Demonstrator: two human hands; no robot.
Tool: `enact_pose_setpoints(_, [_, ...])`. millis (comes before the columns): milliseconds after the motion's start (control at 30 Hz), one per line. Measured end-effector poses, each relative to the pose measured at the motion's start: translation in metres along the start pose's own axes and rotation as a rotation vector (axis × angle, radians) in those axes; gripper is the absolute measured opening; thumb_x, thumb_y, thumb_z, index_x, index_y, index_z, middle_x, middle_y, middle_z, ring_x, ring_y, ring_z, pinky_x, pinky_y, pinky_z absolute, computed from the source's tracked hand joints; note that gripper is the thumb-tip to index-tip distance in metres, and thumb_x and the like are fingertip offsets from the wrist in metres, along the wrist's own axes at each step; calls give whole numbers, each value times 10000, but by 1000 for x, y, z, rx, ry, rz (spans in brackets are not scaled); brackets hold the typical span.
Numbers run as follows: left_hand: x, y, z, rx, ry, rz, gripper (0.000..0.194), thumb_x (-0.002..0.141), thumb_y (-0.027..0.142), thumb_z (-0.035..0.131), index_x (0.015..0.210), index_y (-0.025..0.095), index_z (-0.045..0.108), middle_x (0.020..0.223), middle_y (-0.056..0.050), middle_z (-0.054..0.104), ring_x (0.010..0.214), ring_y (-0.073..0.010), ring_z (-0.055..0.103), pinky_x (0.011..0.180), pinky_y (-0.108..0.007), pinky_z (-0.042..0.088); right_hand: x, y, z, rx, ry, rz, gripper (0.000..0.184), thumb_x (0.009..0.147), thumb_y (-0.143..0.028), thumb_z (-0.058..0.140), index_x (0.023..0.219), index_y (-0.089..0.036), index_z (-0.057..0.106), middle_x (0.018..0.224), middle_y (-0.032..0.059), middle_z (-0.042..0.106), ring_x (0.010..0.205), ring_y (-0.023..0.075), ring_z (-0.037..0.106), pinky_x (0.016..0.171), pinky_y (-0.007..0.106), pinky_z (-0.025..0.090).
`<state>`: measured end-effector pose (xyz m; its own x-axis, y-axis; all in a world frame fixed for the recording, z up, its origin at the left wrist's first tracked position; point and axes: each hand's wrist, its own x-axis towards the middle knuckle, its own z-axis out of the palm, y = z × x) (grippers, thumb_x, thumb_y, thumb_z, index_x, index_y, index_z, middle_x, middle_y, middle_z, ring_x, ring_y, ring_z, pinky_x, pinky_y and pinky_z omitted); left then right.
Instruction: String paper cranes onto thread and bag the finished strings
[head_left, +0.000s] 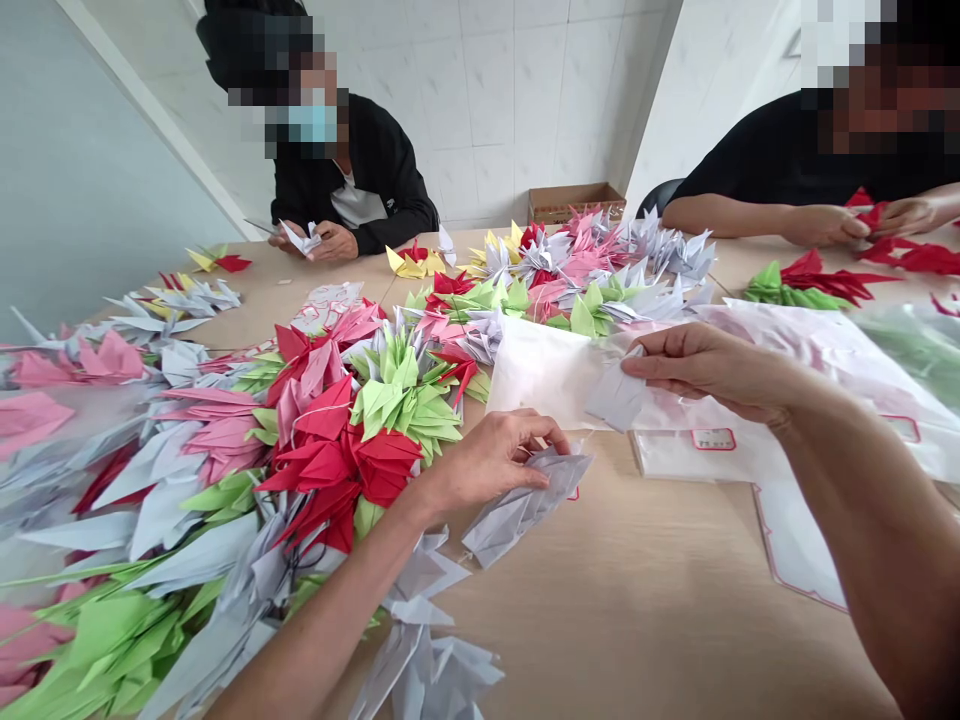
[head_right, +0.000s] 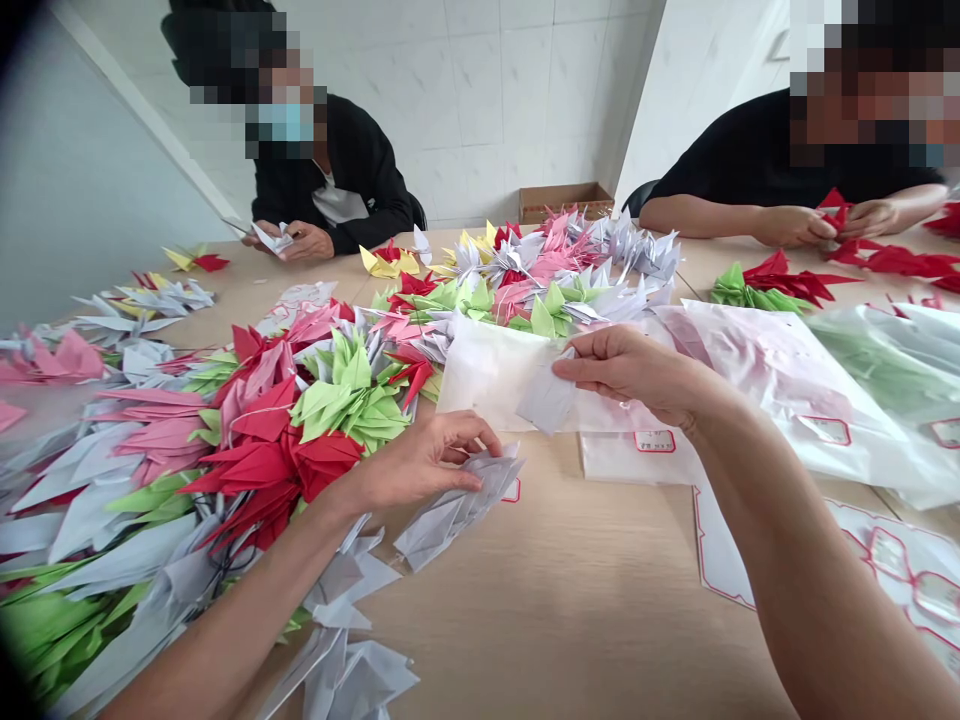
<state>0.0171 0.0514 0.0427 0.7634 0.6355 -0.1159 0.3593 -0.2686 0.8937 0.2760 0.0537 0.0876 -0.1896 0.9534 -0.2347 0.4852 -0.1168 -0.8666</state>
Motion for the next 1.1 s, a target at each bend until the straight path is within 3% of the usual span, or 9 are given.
enact_pose_setpoints(167, [0, 1, -3, -54, 31, 46, 174, 682, 63, 654, 832, 148, 629, 874, -14, 608, 814, -126, 594, 744, -223, 462, -1, 0, -2, -3, -33, 18, 423, 728, -553, 629, 591, -163, 542, 550, -25, 423, 465, 44, 271, 406, 217, 182])
enact_pose_setpoints(333, [-2, 5, -6, -20, 40, 105, 96, 717, 83, 632, 782, 148, 661, 876, -23, 607, 812, -122, 590, 735, -221, 461, -2, -1, -2, -30, -119, 40, 411, 727, -556, 620, 602, -164, 599, 551, -24, 434, 466, 42, 264, 411, 211, 205])
enact_pose_setpoints(500, [-3, 7, -6, -50, 44, 103, 100, 707, 81, 638, 762, 156, 675, 902, -32, 606, 847, -131, 589, 737, -226, 466, -4, -6, 0, -25, -200, 43, 331, 713, -525, 633, 727, -196, 657, 651, -8, 547, 511, 62, 340, 448, 219, 239])
enact_pose_setpoints(800, [-4, 8, -8, -107, 54, 67, 117, 690, 56, 632, 755, 145, 672, 908, -39, 608, 840, -130, 591, 747, -233, 488, -7, -11, 0, -55, -256, 10, 302, 736, -488, 623, 763, -189, 661, 627, -9, 570, 516, 69, 345, 452, 221, 222])
enact_pose_setpoints(1100, [-3, 6, -7, -146, 71, 55, 121, 663, 51, 659, 743, 142, 661, 915, -37, 610, 823, -130, 611, 751, -253, 509, -13, -21, 10, -127, -222, 17, 270, 726, -456, 620, 727, -191, 670, 624, -2, 597, 531, 83, 384, 461, 219, 245])
